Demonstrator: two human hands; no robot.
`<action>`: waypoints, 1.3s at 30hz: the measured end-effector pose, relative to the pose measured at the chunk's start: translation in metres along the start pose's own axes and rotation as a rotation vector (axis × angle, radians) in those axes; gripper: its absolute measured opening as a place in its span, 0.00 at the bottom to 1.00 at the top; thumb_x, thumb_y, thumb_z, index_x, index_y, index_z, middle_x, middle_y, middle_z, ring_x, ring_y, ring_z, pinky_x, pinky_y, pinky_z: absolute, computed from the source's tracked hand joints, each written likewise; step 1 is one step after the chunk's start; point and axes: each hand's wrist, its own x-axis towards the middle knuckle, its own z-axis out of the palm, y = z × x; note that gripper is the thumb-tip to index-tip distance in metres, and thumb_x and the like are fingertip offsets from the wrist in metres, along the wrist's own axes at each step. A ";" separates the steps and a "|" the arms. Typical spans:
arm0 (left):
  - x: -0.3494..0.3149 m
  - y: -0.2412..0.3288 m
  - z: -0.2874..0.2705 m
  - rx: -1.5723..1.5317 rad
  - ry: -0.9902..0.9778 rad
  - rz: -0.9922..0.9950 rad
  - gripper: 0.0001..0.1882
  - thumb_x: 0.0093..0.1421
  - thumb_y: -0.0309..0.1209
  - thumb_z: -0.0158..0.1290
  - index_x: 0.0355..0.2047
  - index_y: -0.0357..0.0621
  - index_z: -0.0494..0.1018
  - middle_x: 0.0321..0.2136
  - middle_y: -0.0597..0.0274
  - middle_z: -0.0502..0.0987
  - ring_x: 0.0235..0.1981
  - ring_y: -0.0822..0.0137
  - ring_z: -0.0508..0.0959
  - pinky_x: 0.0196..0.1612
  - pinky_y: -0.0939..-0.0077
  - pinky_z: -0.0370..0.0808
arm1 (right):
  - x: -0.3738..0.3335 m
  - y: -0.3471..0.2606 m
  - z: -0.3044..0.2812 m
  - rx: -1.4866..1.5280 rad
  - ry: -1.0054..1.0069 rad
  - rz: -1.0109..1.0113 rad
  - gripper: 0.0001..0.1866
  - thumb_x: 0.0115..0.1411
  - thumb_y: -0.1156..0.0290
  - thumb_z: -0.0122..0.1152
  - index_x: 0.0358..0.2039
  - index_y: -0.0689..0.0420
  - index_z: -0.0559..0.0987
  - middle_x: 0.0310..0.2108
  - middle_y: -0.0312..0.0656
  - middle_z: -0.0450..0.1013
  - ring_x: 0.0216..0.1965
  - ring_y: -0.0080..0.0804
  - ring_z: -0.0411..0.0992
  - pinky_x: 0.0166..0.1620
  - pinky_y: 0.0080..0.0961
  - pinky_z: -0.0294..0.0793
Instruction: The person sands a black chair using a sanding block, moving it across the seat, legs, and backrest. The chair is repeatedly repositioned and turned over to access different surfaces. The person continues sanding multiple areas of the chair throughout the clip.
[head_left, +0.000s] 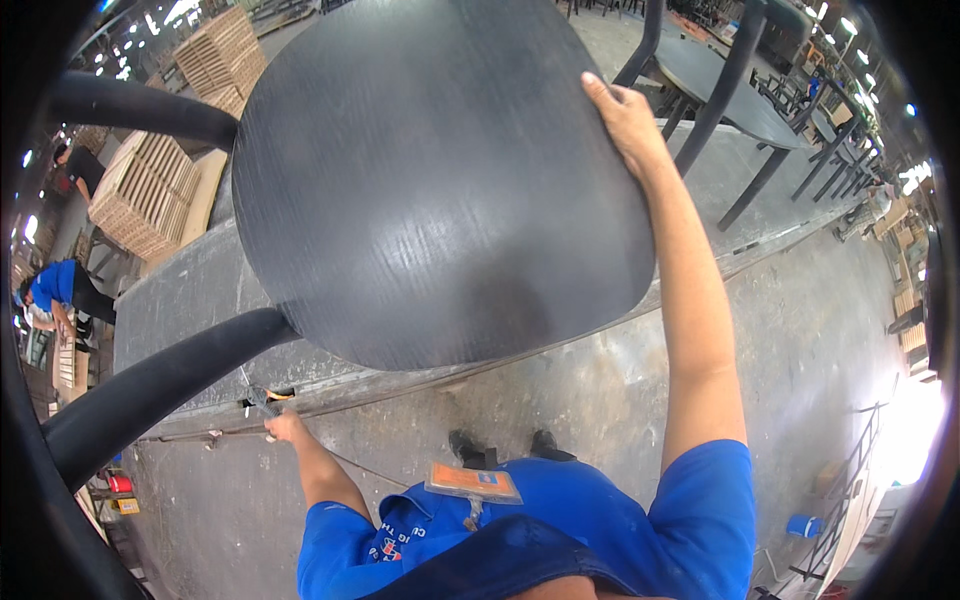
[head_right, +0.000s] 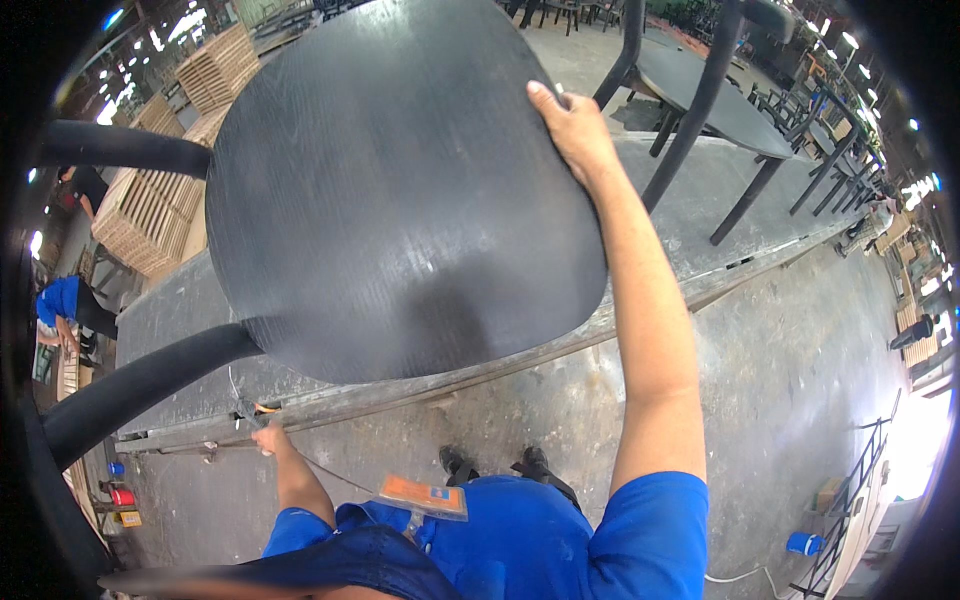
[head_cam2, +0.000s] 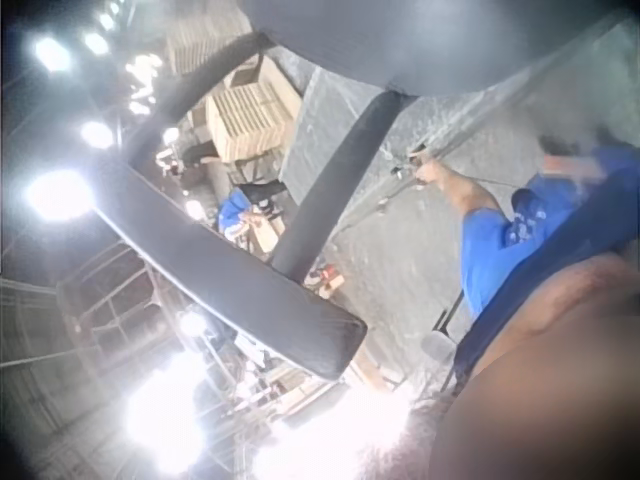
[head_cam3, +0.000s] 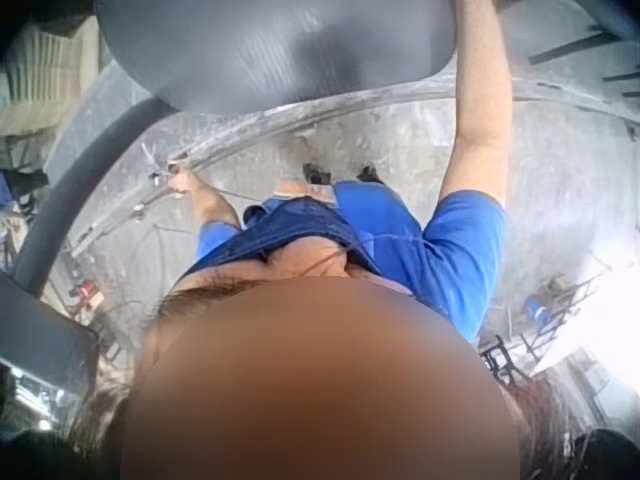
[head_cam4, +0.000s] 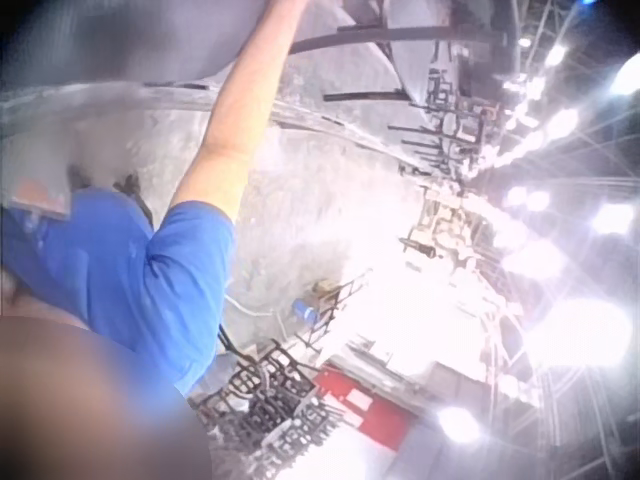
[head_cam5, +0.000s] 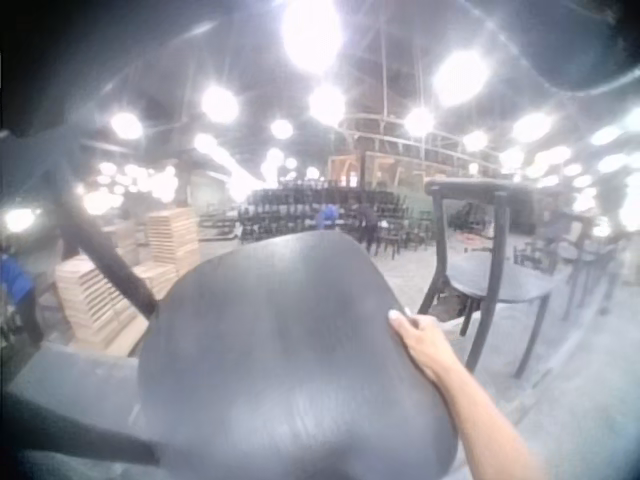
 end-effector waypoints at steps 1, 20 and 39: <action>0.004 -0.010 0.002 0.014 0.036 -0.023 0.34 0.49 0.35 0.62 0.53 0.37 0.59 0.45 0.43 0.74 0.44 0.45 0.75 0.49 0.58 0.71 | -0.003 -0.001 -0.002 0.008 0.002 0.012 0.32 0.58 0.46 0.57 0.38 0.71 0.77 0.30 0.48 0.76 0.33 0.30 0.74 0.39 0.26 0.72; -0.029 0.053 -0.153 -1.543 -0.870 0.122 0.22 0.57 0.40 0.50 0.49 0.40 0.69 0.57 0.50 0.65 0.60 0.49 0.62 0.59 0.53 0.62 | 0.000 0.013 0.005 -0.054 0.078 -0.095 0.30 0.65 0.52 0.45 0.37 0.74 0.74 0.29 0.51 0.74 0.35 0.29 0.68 0.43 0.29 0.67; -0.395 0.054 -0.434 -0.483 -1.021 0.949 0.36 0.61 0.47 0.46 0.64 0.46 0.49 0.27 0.54 0.74 0.26 0.62 0.79 0.32 0.67 0.77 | -0.027 0.007 -0.006 -0.167 0.002 -0.215 0.28 0.66 0.54 0.41 0.35 0.72 0.74 0.34 0.66 0.71 0.39 0.63 0.70 0.43 0.47 0.67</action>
